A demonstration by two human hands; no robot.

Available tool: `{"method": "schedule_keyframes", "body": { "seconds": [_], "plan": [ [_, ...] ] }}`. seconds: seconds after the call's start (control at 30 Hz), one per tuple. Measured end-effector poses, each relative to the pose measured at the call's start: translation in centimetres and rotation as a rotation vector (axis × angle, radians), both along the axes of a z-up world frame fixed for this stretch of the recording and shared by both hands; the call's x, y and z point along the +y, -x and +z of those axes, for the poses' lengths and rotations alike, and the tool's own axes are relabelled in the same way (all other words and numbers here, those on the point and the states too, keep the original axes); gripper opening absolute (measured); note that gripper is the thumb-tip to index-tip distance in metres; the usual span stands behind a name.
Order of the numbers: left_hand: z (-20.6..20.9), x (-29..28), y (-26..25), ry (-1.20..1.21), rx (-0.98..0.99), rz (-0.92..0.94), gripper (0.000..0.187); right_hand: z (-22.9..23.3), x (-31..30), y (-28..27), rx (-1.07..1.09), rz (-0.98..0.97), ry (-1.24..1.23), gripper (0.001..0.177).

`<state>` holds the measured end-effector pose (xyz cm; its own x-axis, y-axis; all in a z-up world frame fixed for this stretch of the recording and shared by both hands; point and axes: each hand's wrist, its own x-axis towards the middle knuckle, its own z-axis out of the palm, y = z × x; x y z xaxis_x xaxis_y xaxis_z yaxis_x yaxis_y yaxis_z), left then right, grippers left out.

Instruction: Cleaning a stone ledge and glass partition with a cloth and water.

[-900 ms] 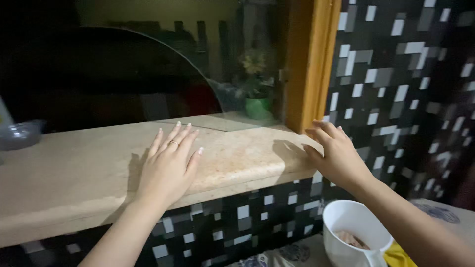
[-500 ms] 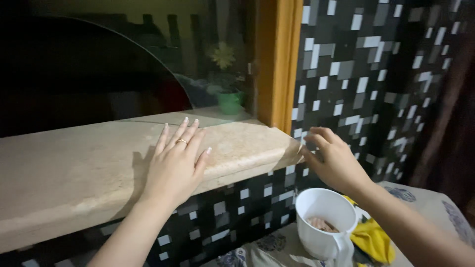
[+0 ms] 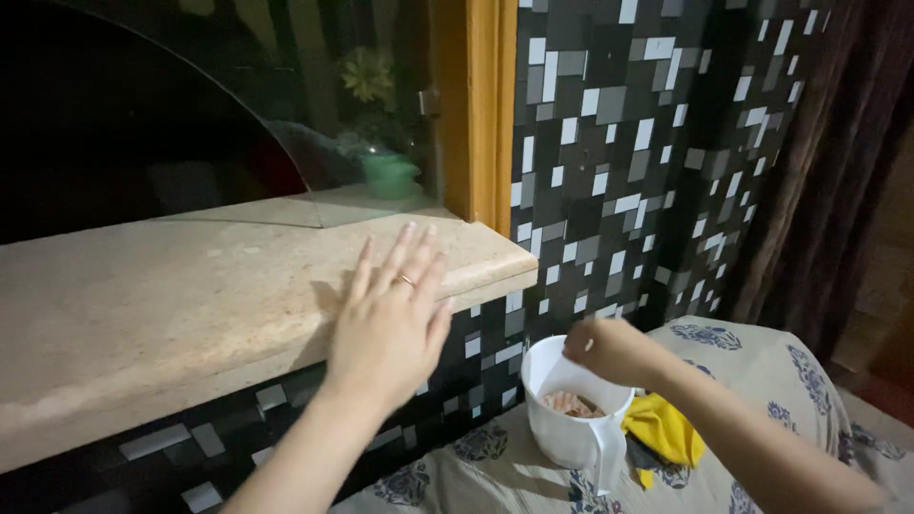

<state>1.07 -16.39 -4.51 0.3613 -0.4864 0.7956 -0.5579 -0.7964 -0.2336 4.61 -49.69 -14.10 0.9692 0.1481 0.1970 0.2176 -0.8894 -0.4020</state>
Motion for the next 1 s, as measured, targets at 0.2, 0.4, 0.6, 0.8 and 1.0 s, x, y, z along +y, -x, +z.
{"method": "schedule_keyframes", "body": {
  "seconds": [0.2,0.4,0.6,0.8,1.0],
  "plan": [
    [-0.8,-2.3,2.0,-0.083,0.097,-0.034,0.053,-2.0,-0.9,-0.6,0.362,0.090,0.249,0.023],
    [-2.6,-4.6,1.3,-0.126,0.107,-0.078,0.051,-9.3,-2.0,-6.4,0.597,0.199,0.452,0.047],
    [-5.7,-6.2,1.9,-0.165,0.195,-0.174,0.053,-11.9,-0.6,-7.4,0.623,0.704,0.509,0.055],
    [-8.7,-7.9,1.9,-0.227,0.415,-0.259,0.053,-13.5,0.9,-7.0,0.435,0.608,0.880,0.093],
    [-12.1,-8.7,0.1,-0.270,0.545,-0.194,0.058,-10.4,2.8,-3.8,0.669,0.389,0.578,0.053]
  ]
}}
